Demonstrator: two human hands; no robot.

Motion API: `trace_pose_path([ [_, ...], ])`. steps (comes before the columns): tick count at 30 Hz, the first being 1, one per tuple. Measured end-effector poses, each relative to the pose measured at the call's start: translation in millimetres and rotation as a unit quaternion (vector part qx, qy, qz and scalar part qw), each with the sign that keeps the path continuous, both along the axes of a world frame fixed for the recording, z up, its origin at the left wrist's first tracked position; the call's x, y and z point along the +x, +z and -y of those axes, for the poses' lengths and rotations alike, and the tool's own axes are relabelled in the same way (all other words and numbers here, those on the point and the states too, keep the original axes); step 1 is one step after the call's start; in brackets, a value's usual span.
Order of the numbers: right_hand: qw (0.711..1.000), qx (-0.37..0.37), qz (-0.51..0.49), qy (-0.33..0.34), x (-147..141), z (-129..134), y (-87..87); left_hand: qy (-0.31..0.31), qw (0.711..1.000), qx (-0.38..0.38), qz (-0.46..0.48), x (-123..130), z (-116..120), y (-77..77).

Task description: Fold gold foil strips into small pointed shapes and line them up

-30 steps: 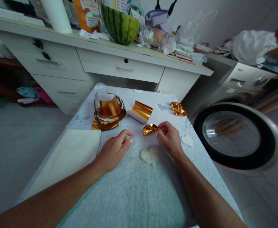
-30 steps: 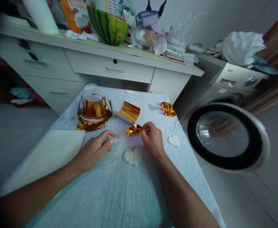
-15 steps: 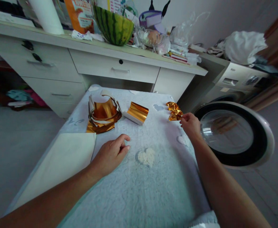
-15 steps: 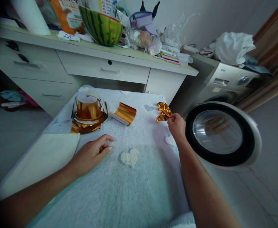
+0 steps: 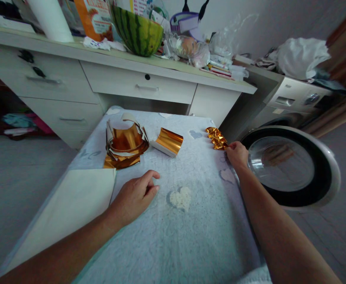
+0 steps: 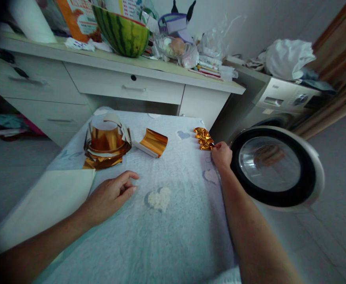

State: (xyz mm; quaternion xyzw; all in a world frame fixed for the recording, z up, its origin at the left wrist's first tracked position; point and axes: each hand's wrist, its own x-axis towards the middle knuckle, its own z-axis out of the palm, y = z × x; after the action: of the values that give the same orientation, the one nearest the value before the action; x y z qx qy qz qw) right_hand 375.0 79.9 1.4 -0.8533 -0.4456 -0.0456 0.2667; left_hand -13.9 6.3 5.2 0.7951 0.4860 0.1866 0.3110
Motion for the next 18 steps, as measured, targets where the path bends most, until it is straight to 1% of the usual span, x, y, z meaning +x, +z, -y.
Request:
trace_pose_path([
  [6,1.0,0.016,-0.011,-0.007,0.3,-10.1,-2.2,-0.01,1.0,0.013,0.003,-1.3,-0.2,-1.9],
  [10,0.999,0.035,-0.03,-0.015,4.4,-11.6,-4.3,-0.011,1.0,0.018,0.002,-1.7,-0.3,-2.9],
  [15,0.996,0.061,-0.065,-0.021,12.5,-1.9,-5.8,-0.016,1.0,0.012,0.0,-2.6,0.7,-2.9],
  [18,0.993,0.083,-0.077,-0.01,5.2,7.4,0.3,-0.017,1.0,0.007,-0.003,-2.2,1.2,-1.4],
])
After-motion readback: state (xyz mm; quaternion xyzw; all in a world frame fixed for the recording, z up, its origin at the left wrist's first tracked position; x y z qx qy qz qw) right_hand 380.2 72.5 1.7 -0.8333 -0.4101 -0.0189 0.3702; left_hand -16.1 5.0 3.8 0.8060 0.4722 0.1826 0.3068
